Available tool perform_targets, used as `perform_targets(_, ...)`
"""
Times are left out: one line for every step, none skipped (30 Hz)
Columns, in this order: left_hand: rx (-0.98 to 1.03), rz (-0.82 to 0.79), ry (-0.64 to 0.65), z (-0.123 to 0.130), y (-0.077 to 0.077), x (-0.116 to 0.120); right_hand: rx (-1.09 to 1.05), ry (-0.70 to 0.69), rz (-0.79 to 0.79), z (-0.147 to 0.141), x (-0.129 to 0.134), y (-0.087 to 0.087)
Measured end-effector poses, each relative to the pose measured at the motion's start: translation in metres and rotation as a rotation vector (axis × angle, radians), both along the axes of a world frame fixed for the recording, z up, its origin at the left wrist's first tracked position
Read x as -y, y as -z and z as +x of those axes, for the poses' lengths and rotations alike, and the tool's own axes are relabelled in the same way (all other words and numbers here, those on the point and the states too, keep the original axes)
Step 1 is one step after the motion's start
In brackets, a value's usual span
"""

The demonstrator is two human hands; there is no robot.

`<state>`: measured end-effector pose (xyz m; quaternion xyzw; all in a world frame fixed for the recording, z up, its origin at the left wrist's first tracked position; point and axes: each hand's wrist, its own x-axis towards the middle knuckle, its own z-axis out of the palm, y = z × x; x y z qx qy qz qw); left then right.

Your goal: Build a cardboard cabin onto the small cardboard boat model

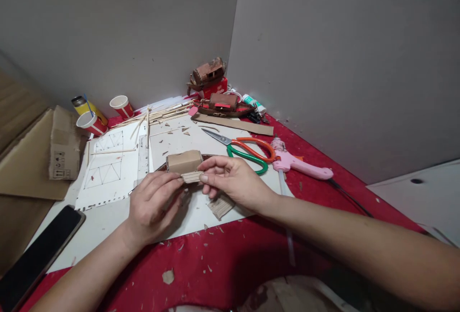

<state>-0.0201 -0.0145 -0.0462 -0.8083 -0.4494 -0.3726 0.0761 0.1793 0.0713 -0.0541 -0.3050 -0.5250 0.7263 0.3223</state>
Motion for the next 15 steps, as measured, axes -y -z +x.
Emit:
perform_targets(-0.022, 0.044, 0.01, -0.0013, 0.0018, -0.0017, -0.001, 0.003, 0.001, -0.0012, -0.0001, 0.0009)
perform_targets(-0.04, 0.083, 0.017, -0.0024, 0.0034, -0.0033, -0.001, 0.006, 0.0, -0.0023, -0.0002, 0.0017)
perform_targets(-0.054, 0.115, 0.02, -0.0034, 0.0049, -0.0047, -0.002, 0.008, 0.0, -0.0032, -0.0003, 0.0024)
perform_targets(-0.066, 0.132, 0.015, -0.0044, 0.0061, -0.0057, -0.002, 0.011, 0.0, -0.004, -0.0005, 0.0031)
perform_targets(-0.076, 0.133, 0.005, -0.0051, 0.0071, -0.0064, -0.003, 0.012, 0.002, -0.0047, -0.0006, 0.0037)
perform_targets(-0.083, 0.133, -0.003, -0.0058, 0.0079, -0.0068, -0.003, 0.014, 0.004, -0.0052, -0.0009, 0.0043)
perform_targets(-0.087, 0.132, -0.009, -0.0062, 0.0086, -0.007, -0.003, 0.015, 0.007, -0.0056, -0.0012, 0.0049)
perform_targets(-0.09, 0.131, -0.013, -0.0065, 0.0091, -0.0071, -0.001, 0.016, 0.011, -0.0059, -0.0016, 0.0055)
perform_targets(-0.096, 0.131, -0.014, -0.0067, 0.0095, -0.0071, 0.003, 0.016, 0.017, -0.0061, -0.002, 0.0062)
perform_targets(-0.102, 0.133, -0.015, -0.0067, 0.0099, -0.0072, 0.009, 0.014, 0.022, -0.0062, -0.0025, 0.0068)
perform_targets(-0.108, 0.137, -0.016, -0.0066, 0.0102, -0.0074, 0.014, 0.012, 0.026, -0.0063, -0.003, 0.0075)
perform_targets(-0.112, 0.141, -0.016, -0.0065, 0.0104, -0.0077, 0.018, 0.011, 0.029, -0.0063, -0.0034, 0.0082)
perform_targets(-0.115, 0.145, -0.015, -0.0064, 0.0107, -0.0082, 0.022, 0.012, 0.03, -0.0063, -0.0038, 0.0088)
perform_targets(-0.116, 0.147, -0.013, -0.0064, 0.0109, -0.0087, 0.023, 0.015, 0.03, -0.0064, -0.004, 0.0095)
perform_targets(-0.118, 0.148, -0.01, -0.0064, 0.0111, -0.0092, 0.024, 0.018, 0.03, -0.0065, -0.0041, 0.01)
